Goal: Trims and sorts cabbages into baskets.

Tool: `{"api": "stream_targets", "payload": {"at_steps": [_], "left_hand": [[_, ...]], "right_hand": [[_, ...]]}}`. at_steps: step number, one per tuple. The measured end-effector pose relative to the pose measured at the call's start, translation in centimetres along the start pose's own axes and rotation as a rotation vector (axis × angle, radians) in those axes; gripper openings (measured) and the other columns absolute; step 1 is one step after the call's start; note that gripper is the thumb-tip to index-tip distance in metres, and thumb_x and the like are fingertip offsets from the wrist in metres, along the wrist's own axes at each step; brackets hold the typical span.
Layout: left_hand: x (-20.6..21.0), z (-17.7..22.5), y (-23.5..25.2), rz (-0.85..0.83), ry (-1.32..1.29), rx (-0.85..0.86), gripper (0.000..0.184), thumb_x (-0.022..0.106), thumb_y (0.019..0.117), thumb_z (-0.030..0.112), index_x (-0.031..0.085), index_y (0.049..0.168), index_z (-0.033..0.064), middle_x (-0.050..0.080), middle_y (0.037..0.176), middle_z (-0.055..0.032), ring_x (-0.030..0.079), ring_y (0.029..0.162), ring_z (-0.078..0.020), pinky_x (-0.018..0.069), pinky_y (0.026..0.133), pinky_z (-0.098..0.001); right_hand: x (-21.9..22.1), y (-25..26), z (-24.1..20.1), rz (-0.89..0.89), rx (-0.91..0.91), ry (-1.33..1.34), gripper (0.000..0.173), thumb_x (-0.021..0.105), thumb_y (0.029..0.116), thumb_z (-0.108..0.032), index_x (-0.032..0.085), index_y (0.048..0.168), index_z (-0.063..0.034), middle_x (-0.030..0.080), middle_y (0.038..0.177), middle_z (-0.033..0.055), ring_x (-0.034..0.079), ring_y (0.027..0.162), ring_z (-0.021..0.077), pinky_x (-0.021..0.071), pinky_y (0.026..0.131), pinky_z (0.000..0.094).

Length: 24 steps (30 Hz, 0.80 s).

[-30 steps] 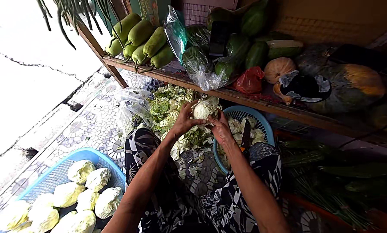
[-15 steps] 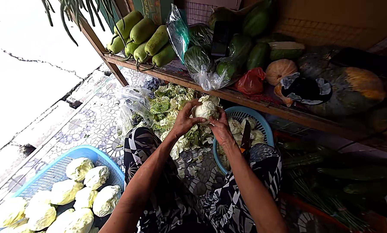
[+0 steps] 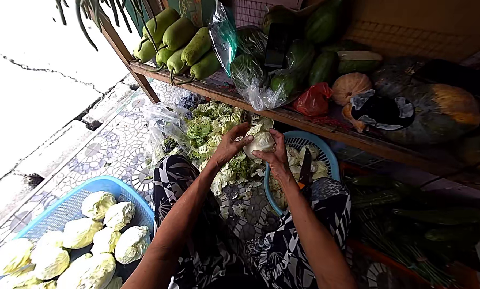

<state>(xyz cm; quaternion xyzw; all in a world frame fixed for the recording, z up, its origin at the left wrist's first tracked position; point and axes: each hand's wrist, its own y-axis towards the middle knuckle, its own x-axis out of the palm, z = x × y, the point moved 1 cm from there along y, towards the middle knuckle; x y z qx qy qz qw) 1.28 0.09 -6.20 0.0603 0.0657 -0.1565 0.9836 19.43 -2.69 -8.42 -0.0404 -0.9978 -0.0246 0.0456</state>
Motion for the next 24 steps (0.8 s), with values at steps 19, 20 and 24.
{"api": "stream_targets", "payload": {"at_steps": [19,20,24], "left_hand": [[0.5,-0.8,-0.2,0.051,0.168,-0.141,0.064,0.082,0.0881,0.026,0.047,0.135,0.0020,0.058,0.124,-0.0200,0.062,0.102,-0.0298,0.0546,0.083,-0.0462],[0.7,-0.9,0.1,0.004,0.216,-0.111,0.066,0.087,0.0830,0.022,0.048,0.132,-0.0001,0.057,0.128,-0.0219,0.063,0.106,-0.0323,0.0558,0.086,-0.0484],[0.7,-0.7,0.1,-0.067,0.216,-0.041,0.047,0.082,0.0862,0.010,0.059,0.126,-0.0023,0.063,0.129,-0.0198,0.068,0.110,-0.0299,0.0580,0.093,-0.0467]], "right_hand": [[1.2,0.7,2.0,0.136,0.454,0.309,0.053,0.063,0.1000,-0.018,0.040,0.146,-0.0094,0.056,0.131,0.0204,0.062,0.109,0.0323,0.0561,0.085,0.0489],[1.2,0.8,2.0,0.157,0.459,0.314,0.052,0.064,0.1001,-0.020,0.040,0.146,-0.0091,0.056,0.130,0.0206,0.062,0.108,0.0325,0.0564,0.085,0.0490],[0.5,1.1,1.9,0.212,0.495,0.364,0.049,0.061,0.1019,-0.025,0.042,0.144,-0.0091,0.056,0.133,0.0216,0.062,0.112,0.0365,0.0560,0.087,0.0537]]}}
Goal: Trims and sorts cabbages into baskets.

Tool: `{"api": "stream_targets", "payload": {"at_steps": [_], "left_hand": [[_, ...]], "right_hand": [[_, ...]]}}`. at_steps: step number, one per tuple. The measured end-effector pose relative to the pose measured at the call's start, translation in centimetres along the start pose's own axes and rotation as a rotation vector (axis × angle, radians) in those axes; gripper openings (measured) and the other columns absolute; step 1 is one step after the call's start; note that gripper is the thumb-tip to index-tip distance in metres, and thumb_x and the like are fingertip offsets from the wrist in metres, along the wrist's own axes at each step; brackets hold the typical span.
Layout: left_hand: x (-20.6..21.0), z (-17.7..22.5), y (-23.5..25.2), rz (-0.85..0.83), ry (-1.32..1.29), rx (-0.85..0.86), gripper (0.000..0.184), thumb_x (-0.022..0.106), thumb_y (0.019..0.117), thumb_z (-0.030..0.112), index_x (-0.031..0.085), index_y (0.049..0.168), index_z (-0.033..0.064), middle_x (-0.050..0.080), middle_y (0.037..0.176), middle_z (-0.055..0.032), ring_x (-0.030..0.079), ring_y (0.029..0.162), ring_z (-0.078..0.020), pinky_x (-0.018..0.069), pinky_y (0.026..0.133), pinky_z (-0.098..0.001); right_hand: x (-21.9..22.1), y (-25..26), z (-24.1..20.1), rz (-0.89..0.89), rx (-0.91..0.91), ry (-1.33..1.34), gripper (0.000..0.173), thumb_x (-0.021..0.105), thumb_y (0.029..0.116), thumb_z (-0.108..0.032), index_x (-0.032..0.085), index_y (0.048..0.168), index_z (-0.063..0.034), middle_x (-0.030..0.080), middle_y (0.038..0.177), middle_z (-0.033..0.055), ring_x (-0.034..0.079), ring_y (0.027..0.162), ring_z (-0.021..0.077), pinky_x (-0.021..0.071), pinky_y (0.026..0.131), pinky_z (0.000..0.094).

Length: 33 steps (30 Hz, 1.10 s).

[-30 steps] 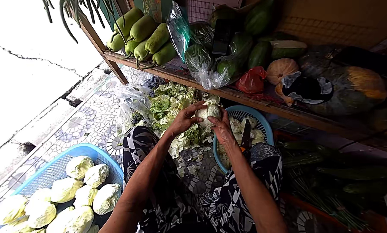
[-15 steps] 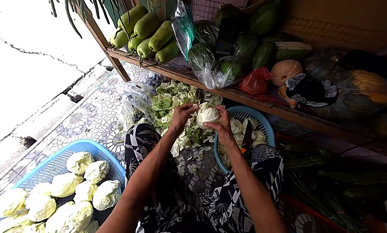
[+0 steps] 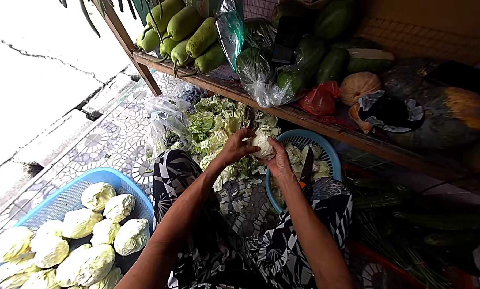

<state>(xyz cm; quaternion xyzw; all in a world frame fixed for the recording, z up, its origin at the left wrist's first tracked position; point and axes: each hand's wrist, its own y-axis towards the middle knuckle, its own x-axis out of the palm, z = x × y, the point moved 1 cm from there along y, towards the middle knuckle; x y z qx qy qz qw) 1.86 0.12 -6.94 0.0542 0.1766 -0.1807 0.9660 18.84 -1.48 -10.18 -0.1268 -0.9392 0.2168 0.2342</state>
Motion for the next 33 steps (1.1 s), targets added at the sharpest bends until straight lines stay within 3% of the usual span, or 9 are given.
{"api": "stream_targets", "payload": {"at_steps": [7,11,14,17,21,25,28,30,33], "left_hand": [[-0.6,-0.2,-1.0,0.051,-0.078,0.059,0.022,0.064,0.0977,0.006,0.066,0.119,0.0023,0.070,0.121,-0.0133,0.070,0.098,-0.0222,0.0573,0.086,-0.0410],[0.0,0.1,-0.3,0.031,-0.034,0.065,0.043,0.081,0.0875,0.012,0.060,0.122,-0.0021,0.065,0.124,-0.0180,0.069,0.106,-0.0276,0.0596,0.089,-0.0442],[-0.3,0.0,-0.6,0.008,-0.062,0.074,0.036,0.077,0.0873,0.001,0.062,0.119,-0.0011,0.065,0.128,-0.0158,0.070,0.105,-0.0255,0.0600,0.090,-0.0417],[-0.4,0.0,-0.7,0.045,-0.009,0.097,0.023,0.068,0.0927,-0.002,0.065,0.115,-0.0001,0.070,0.118,-0.0146,0.071,0.097,-0.0226,0.0602,0.085,-0.0399],[0.0,0.4,-0.6,-0.009,-0.056,0.021,0.044,0.079,0.0879,0.009,0.057,0.126,0.0023,0.063,0.126,-0.0173,0.070,0.099,-0.0257,0.0612,0.082,-0.0415],[0.0,0.3,-0.3,-0.007,0.023,0.118,0.051,0.079,0.0893,0.013,0.055,0.132,0.0005,0.062,0.122,-0.0185,0.064,0.099,-0.0270,0.0554,0.079,-0.0410],[-0.4,-0.1,-0.3,0.045,0.041,0.248,0.018,0.070,0.0952,0.009,0.066,0.109,-0.0005,0.065,0.110,-0.0145,0.065,0.096,-0.0224,0.0562,0.083,-0.0376],[-0.5,-0.4,0.0,0.040,0.044,0.323,0.008,0.065,0.0971,0.005,0.068,0.101,-0.0018,0.063,0.120,-0.0156,0.063,0.108,-0.0235,0.0527,0.094,-0.0398],[-0.1,-0.6,0.1,0.020,-0.011,0.340,0.012,0.056,0.1021,0.003,0.062,0.111,-0.0036,0.065,0.130,-0.0165,0.065,0.117,-0.0218,0.0519,0.102,-0.0396]], "right_hand": [[0.0,-0.4,-0.8,0.012,0.038,0.049,0.045,0.058,0.1030,-0.030,0.049,0.142,-0.0105,0.055,0.137,0.0197,0.059,0.118,0.0366,0.0546,0.090,0.0553],[0.2,-0.8,-0.9,0.053,-0.078,-0.056,0.051,0.065,0.0994,-0.023,0.042,0.142,-0.0095,0.055,0.131,0.0201,0.061,0.109,0.0334,0.0561,0.084,0.0497],[0.1,-1.1,-0.8,0.079,-0.176,-0.092,0.053,0.070,0.0951,-0.018,0.043,0.140,-0.0093,0.056,0.127,0.0175,0.062,0.105,0.0291,0.0559,0.080,0.0449],[-0.1,-1.2,-1.2,0.066,-0.275,-0.130,0.056,0.072,0.0922,-0.017,0.043,0.139,-0.0094,0.056,0.127,0.0160,0.062,0.104,0.0260,0.0563,0.080,0.0420],[-0.2,-1.6,-1.4,0.085,-0.345,-0.186,0.060,0.076,0.0894,-0.018,0.043,0.138,-0.0096,0.054,0.129,0.0155,0.060,0.105,0.0251,0.0551,0.079,0.0424],[-0.1,-1.9,-1.8,0.072,-0.260,-0.130,0.054,0.070,0.0952,-0.022,0.042,0.140,-0.0093,0.055,0.128,0.0164,0.061,0.106,0.0274,0.0560,0.081,0.0452],[-0.1,-1.7,-2.0,0.074,-0.137,-0.029,0.051,0.063,0.1003,-0.027,0.040,0.144,-0.0106,0.053,0.134,0.0203,0.060,0.112,0.0351,0.0555,0.085,0.0522],[0.0,-1.4,-2.0,0.075,-0.063,0.059,0.046,0.058,0.1028,-0.032,0.046,0.142,-0.0113,0.053,0.137,0.0201,0.060,0.116,0.0369,0.0553,0.087,0.0554],[0.2,-1.4,-1.8,0.072,0.030,0.167,0.048,0.056,0.1027,-0.040,0.049,0.144,-0.0151,0.053,0.140,0.0177,0.059,0.120,0.0366,0.0543,0.091,0.0557]]}}
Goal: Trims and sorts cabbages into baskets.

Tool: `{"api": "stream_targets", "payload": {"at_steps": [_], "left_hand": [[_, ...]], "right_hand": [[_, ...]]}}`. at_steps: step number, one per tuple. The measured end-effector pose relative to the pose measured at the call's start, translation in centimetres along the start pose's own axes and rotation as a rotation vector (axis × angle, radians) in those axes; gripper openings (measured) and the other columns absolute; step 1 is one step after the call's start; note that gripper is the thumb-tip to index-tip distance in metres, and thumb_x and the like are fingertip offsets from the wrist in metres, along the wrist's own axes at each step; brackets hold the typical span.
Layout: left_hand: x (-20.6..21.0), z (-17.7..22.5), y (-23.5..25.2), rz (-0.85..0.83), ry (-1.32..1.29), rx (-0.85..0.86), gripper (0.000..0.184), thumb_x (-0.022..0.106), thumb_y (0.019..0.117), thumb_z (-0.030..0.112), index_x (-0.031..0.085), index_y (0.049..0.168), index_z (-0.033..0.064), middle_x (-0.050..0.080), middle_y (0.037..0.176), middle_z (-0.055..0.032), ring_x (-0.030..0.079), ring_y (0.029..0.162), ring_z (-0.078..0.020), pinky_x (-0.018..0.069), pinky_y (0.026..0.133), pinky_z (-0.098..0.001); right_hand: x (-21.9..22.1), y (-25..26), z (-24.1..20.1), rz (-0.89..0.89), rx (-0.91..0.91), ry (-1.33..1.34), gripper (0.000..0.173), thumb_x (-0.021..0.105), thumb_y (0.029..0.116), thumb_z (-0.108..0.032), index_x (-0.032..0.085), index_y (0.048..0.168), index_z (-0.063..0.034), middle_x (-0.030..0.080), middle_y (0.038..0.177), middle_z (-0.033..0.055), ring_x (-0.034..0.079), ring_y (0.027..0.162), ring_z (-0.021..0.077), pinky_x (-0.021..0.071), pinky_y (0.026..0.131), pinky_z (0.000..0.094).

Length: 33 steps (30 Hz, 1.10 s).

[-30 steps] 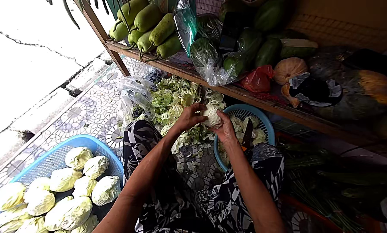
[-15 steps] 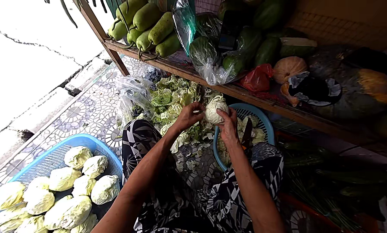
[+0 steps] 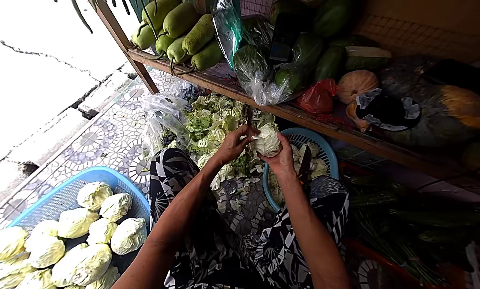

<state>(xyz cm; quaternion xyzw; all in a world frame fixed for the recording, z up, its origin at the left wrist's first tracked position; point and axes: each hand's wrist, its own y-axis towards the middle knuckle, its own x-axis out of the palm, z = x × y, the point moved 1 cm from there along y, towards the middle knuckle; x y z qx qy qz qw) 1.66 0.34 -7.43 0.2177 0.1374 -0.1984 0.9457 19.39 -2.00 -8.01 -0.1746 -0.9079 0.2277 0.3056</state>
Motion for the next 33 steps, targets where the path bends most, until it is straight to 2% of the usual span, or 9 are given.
{"api": "stream_targets", "payload": {"at_steps": [3,8,12,14,17,19,24,29,33], "left_hand": [[0.1,0.2,-0.3,0.063,-0.007,0.025,0.012,0.056,0.1028,0.004,0.059,0.112,-0.0030,0.068,0.113,-0.0145,0.067,0.103,-0.0172,0.0542,0.093,-0.0352],[-0.6,0.0,-0.7,0.048,-0.109,-0.091,0.011,0.049,0.1058,0.012,0.052,0.114,0.0046,0.056,0.088,-0.0068,0.053,0.068,-0.0094,0.0471,0.062,-0.0246],[-0.8,-0.4,-0.7,0.055,0.117,-0.250,0.021,0.044,0.1077,0.009,0.054,0.125,0.0036,0.065,0.102,-0.0185,0.065,0.084,-0.0280,0.0542,0.074,-0.0463],[-0.4,0.7,-0.9,0.052,0.180,-0.309,0.027,0.046,0.1093,0.023,0.057,0.125,0.0036,0.065,0.103,-0.0218,0.065,0.086,-0.0340,0.0527,0.074,-0.0520],[0.2,0.2,0.3,-0.023,0.293,-0.321,0.062,0.074,0.0934,0.040,0.054,0.137,0.0011,0.058,0.131,-0.0272,0.059,0.117,-0.0429,0.0490,0.097,-0.0588],[0.4,-0.3,0.6,-0.003,0.393,-0.196,0.066,0.084,0.0846,0.032,0.056,0.132,-0.0048,0.061,0.124,-0.0289,0.060,0.115,-0.0453,0.0491,0.098,-0.0571],[0.2,-0.6,0.7,-0.029,0.490,-0.032,0.058,0.083,0.0852,0.023,0.062,0.132,-0.0041,0.067,0.119,-0.0240,0.062,0.110,-0.0424,0.0503,0.097,-0.0541],[0.5,-0.8,0.7,-0.028,0.552,-0.012,0.054,0.081,0.0881,0.025,0.064,0.132,-0.0017,0.071,0.109,-0.0224,0.065,0.100,-0.0416,0.0515,0.091,-0.0548],[0.6,-0.5,0.6,-0.039,0.507,0.087,0.031,0.081,0.0860,0.024,0.076,0.106,0.0009,0.073,0.096,-0.0166,0.066,0.090,-0.0354,0.0523,0.083,-0.0506]], "right_hand": [[0.2,0.0,0.4,0.016,0.056,0.073,0.053,0.054,0.1023,-0.046,0.045,0.147,-0.0188,0.049,0.146,0.0168,0.055,0.127,0.0378,0.0513,0.095,0.0593],[-0.1,0.9,1.1,0.030,0.008,0.169,0.053,0.054,0.1027,-0.043,0.043,0.148,-0.0178,0.047,0.148,0.0160,0.052,0.130,0.0367,0.0502,0.097,0.0595],[-0.1,1.2,1.3,0.003,-0.065,0.169,0.048,0.053,0.1039,-0.035,0.043,0.147,-0.0156,0.046,0.148,0.0162,0.050,0.131,0.0357,0.0485,0.099,0.0589],[0.1,1.1,1.7,-0.030,-0.099,0.165,0.042,0.052,0.1042,-0.029,0.046,0.143,-0.0136,0.049,0.144,0.0146,0.052,0.128,0.0316,0.0487,0.099,0.0545],[0.3,1.5,2.7,-0.112,-0.193,0.205,0.030,0.052,0.1035,-0.015,0.049,0.133,-0.0095,0.057,0.129,0.0127,0.060,0.116,0.0241,0.0541,0.095,0.0436],[0.0,1.7,2.8,-0.154,-0.209,0.176,0.033,0.051,0.1033,-0.013,0.044,0.135,-0.0103,0.055,0.130,0.0133,0.059,0.115,0.0244,0.0539,0.094,0.0432],[-0.5,2.2,1.5,-0.088,-0.188,-0.103,0.036,0.057,0.1035,-0.022,0.049,0.135,-0.0067,0.060,0.126,0.0139,0.061,0.111,0.0237,0.0539,0.090,0.0442],[-0.5,2.8,1.3,-0.037,-0.145,0.022,0.027,0.059,0.1020,-0.016,0.054,0.126,-0.0062,0.063,0.117,0.0139,0.064,0.103,0.0240,0.0564,0.085,0.0413],[-0.4,2.4,1.1,0.053,-0.048,0.155,0.045,0.052,0.1053,-0.035,0.047,0.144,-0.0132,0.053,0.139,0.0153,0.057,0.123,0.0303,0.0510,0.097,0.0490]]}}
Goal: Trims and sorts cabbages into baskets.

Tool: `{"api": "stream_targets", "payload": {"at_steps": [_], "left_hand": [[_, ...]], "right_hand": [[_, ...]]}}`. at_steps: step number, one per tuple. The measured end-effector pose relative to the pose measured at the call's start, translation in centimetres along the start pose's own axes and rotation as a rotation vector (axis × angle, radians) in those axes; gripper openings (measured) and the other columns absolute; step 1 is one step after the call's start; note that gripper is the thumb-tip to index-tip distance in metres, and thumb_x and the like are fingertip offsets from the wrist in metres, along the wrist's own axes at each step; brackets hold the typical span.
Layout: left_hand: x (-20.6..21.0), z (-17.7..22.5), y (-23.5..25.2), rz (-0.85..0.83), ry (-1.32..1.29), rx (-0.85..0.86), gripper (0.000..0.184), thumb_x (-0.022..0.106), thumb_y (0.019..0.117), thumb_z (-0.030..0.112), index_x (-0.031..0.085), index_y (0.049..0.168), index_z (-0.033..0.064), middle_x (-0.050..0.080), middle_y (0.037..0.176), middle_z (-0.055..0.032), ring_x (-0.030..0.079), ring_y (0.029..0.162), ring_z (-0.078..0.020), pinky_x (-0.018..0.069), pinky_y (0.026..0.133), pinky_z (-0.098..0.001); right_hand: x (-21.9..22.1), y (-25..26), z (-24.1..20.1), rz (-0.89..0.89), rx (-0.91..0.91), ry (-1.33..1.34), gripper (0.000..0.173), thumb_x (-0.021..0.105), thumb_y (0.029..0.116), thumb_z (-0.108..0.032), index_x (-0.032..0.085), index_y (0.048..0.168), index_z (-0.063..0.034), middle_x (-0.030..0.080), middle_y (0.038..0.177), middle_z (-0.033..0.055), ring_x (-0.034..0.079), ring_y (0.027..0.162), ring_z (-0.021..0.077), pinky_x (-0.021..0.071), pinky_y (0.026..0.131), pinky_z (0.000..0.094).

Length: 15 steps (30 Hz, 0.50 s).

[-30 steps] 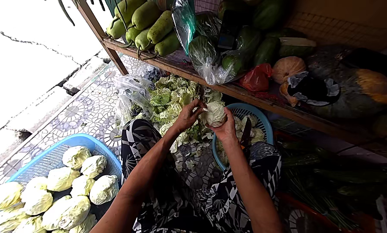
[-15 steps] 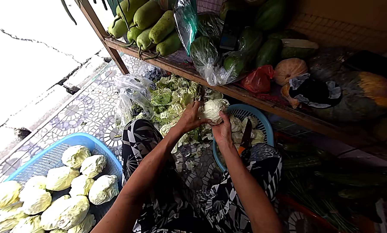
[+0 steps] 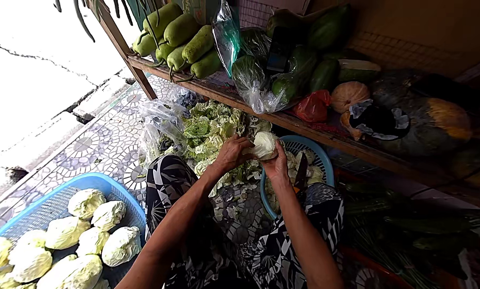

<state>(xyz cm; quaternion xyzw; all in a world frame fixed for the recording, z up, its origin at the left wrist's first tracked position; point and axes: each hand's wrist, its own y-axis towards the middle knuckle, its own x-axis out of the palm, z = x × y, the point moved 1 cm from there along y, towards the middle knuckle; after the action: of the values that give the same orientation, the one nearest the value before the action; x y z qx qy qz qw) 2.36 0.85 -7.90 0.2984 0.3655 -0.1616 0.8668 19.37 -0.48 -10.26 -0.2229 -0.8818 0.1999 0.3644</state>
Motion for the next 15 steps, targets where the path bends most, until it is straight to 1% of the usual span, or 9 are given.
{"api": "stream_targets", "payload": {"at_steps": [1,3,7,8,9,10,12,14,15], "left_hand": [[-0.1,0.0,0.0,-0.038,-0.049,0.012,0.025,0.080,0.0870,0.024,0.078,0.100,0.0028,0.073,0.093,-0.0142,0.065,0.090,-0.0329,0.0521,0.083,-0.0488],[-0.3,-0.1,0.0,-0.196,-0.137,0.008,0.018,0.078,0.0893,0.023,0.080,0.096,0.0063,0.072,0.092,-0.0108,0.063,0.094,-0.0295,0.0498,0.084,-0.0469],[-1.2,-0.9,0.2,-0.455,-0.161,-0.044,0.013,0.076,0.0905,0.020,0.080,0.096,0.0088,0.071,0.097,-0.0087,0.060,0.100,-0.0268,0.0461,0.089,-0.0458],[-1.4,-1.0,0.2,-0.490,-0.126,-0.071,0.013,0.077,0.0903,0.020,0.080,0.096,0.0087,0.072,0.098,-0.0091,0.060,0.101,-0.0280,0.0465,0.089,-0.0472],[-1.6,-1.1,0.2,-0.527,-0.065,-0.111,0.015,0.077,0.0904,0.021,0.079,0.097,0.0079,0.072,0.099,-0.0106,0.061,0.103,-0.0308,0.0470,0.090,-0.0505],[-1.9,-1.1,0.1,-0.570,0.019,-0.158,0.016,0.076,0.0914,0.022,0.079,0.099,0.0080,0.072,0.103,-0.0116,0.061,0.107,-0.0337,0.0474,0.091,-0.0538],[-1.8,-1.6,0.0,-0.589,0.167,-0.224,0.016,0.074,0.0931,0.022,0.078,0.101,0.0081,0.073,0.105,-0.0137,0.061,0.110,-0.0385,0.0464,0.093,-0.0579],[-1.3,-2.6,-0.2,-0.481,0.264,-0.244,0.019,0.075,0.0926,0.021,0.078,0.106,0.0076,0.072,0.105,-0.0166,0.061,0.109,-0.0417,0.0454,0.094,-0.0598],[-1.2,-3.1,-0.4,-0.421,0.291,-0.263,0.027,0.077,0.0910,0.022,0.076,0.114,0.0073,0.071,0.110,-0.0190,0.061,0.111,-0.0428,0.0434,0.096,-0.0605]], "right_hand": [[-0.2,0.1,0.0,0.030,0.017,0.040,0.051,0.053,0.1046,-0.039,0.043,0.149,-0.0162,0.048,0.147,0.0153,0.052,0.131,0.0325,0.0479,0.102,0.0524],[-0.5,0.4,0.1,0.072,0.025,0.117,0.056,0.052,0.1034,-0.045,0.038,0.152,-0.0216,0.043,0.152,0.0129,0.047,0.137,0.0324,0.0448,0.106,0.0548],[-0.7,0.6,0.4,0.045,0.001,0.225,0.055,0.040,0.1047,-0.056,0.039,0.151,-0.0268,0.048,0.148,0.0091,0.052,0.131,0.0283,0.0476,0.101,0.0504],[-0.6,0.5,0.3,0.046,0.023,0.254,0.059,0.038,0.1039,-0.060,0.036,0.153,-0.0269,0.046,0.150,0.0106,0.052,0.132,0.0306,0.0485,0.101,0.0513],[-0.5,0.3,0.2,0.035,0.057,0.277,0.067,0.035,0.1028,-0.064,0.026,0.158,-0.0270,0.039,0.157,0.0136,0.048,0.137,0.0356,0.0487,0.103,0.0545],[-0.4,0.3,0.1,0.025,0.089,0.312,0.072,0.035,0.1006,-0.068,0.022,0.159,-0.0282,0.035,0.160,0.0142,0.046,0.139,0.0379,0.0485,0.104,0.0559],[-0.5,0.4,-0.3,0.007,0.112,0.322,0.074,0.038,0.0982,-0.071,0.024,0.159,-0.0302,0.036,0.159,0.0139,0.048,0.138,0.0388,0.0495,0.102,0.0562],[-0.7,0.4,-0.6,-0.010,0.110,0.281,0.072,0.043,0.0987,-0.068,0.027,0.158,-0.0306,0.037,0.159,0.0123,0.046,0.140,0.0379,0.0478,0.104,0.0584],[-0.7,0.3,-0.7,-0.021,0.105,0.259,0.070,0.045,0.0996,-0.064,0.028,0.158,-0.0303,0.037,0.160,0.0119,0.044,0.141,0.0378,0.0462,0.105,0.0608]]}}
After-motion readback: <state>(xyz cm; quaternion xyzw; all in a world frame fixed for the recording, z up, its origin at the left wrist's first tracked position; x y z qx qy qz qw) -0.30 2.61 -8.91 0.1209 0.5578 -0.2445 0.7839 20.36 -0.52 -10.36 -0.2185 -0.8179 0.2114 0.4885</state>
